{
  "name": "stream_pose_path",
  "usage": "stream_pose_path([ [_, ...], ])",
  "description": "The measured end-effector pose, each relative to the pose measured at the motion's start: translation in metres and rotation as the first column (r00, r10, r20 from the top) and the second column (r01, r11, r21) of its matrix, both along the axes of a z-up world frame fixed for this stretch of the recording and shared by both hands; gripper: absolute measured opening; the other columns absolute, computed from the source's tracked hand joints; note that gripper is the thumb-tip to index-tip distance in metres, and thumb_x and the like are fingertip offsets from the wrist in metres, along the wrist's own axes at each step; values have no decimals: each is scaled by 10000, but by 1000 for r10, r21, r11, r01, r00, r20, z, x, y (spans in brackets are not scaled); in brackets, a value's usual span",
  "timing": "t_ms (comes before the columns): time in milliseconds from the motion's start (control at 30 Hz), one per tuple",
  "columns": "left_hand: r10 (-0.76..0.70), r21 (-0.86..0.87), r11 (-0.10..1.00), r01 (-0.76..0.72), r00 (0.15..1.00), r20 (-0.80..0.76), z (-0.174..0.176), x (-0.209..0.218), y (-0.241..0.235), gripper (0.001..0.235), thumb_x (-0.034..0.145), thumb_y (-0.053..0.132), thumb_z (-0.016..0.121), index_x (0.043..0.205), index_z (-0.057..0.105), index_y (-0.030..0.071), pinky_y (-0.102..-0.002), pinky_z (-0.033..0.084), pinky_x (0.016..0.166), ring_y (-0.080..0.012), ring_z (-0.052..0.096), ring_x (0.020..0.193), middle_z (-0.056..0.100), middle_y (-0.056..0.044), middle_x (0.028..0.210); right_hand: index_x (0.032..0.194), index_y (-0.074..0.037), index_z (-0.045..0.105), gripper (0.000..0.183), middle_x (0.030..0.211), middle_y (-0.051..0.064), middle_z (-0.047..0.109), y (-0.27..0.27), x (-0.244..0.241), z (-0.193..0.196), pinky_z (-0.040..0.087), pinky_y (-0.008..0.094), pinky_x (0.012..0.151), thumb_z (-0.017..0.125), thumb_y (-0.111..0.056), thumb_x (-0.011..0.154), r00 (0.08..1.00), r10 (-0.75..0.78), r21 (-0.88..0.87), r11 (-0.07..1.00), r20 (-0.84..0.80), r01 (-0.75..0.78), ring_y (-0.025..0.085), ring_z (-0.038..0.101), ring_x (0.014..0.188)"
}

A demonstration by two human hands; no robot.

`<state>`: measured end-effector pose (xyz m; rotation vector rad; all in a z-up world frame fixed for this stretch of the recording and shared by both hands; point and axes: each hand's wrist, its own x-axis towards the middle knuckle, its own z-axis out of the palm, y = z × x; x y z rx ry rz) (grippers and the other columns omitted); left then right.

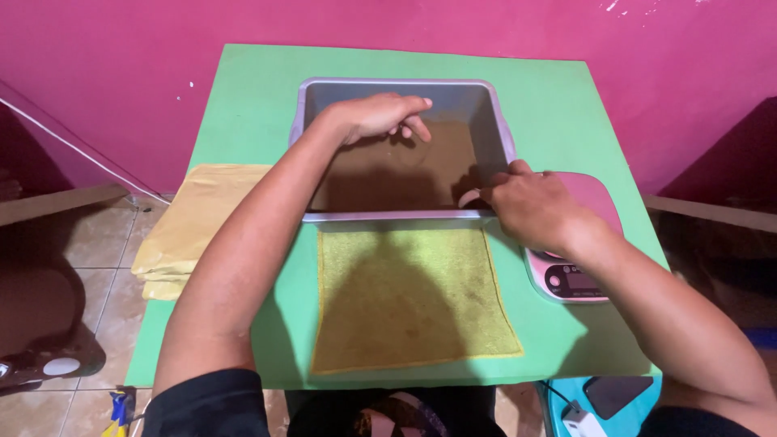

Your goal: Leveling coffee grounds in a container and preparing paper bags for packaging.

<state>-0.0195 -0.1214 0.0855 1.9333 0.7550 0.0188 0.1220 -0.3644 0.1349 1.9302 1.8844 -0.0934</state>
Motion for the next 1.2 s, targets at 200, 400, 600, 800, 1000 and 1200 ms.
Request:
stream_pose_path([
  [200, 3, 46, 999, -3, 1000, -1, 8, 5, -13, 684, 904, 625, 388, 1171, 787, 137, -284, 515, 981, -181, 667, 1134, 766, -43, 1223, 1171, -79, 744, 348, 1207, 159, 715, -14, 5, 20, 615, 598, 875, 444, -107, 996, 976, 72, 40, 997, -208, -65, 421, 610, 1263],
  [400, 67, 81, 995, -65, 998, -14, 26, 1, -36, 851, 877, 745, 317, 1249, 734, 102, -340, 483, 1081, -232, 641, 1291, 715, -75, 1333, 1198, -152, 741, 333, 1095, 168, 769, -18, 5, 41, 590, 600, 911, 492, -277, 1016, 947, -217, 6, 974, -238, 225, 424, 693, 1150],
  [600, 371, 67, 923, -379, 922, 108, 50, 8, -50, 948, 865, 700, 212, 1428, 572, 27, -381, 386, 1115, -281, 491, 1440, 503, -156, 1563, 1535, 82, 359, 608, 1623, 337, 268, 33, 1, 24, 171, 472, 1236, 317, -351, 1110, 666, 405, 560, 828, -626, 23, 377, 168, 1556],
  [800, 683, -726, 687, 34, 313, 660, 4, 29, -64, 474, 934, 518, 460, 645, 481, 143, -393, 486, 762, -202, 586, 690, 535, -44, 613, 1619, -42, 155, 711, 1707, 199, 141, 105, -37, -32, 51, 362, 1287, 168, -483, 1062, 358, 302, 424, 841, -883, 336, 279, 92, 1597],
  [1000, 600, -588, 781, -212, 517, 611, 37, -9, -145, 738, 943, 566, 336, 1388, 554, 19, -342, 364, 1179, -219, 515, 1381, 581, -158, 1442, 1571, -21, 340, 557, 1655, 146, 325, 97, -54, -66, 192, 338, 1303, 210, -295, 1104, 165, 478, 498, 749, -863, 438, 198, 290, 1553],
  [1200, 426, -340, 905, -256, 528, 735, 26, -7, -169, 738, 992, 571, 270, 1514, 281, 50, -377, 185, 1246, -234, 230, 1505, 271, -153, 1595, 1166, -124, 736, 540, 1085, 2, 744, 80, -77, -24, 560, 257, 822, 650, -522, 812, -493, 151, -341, 551, -857, 762, 96, 682, 962],
])
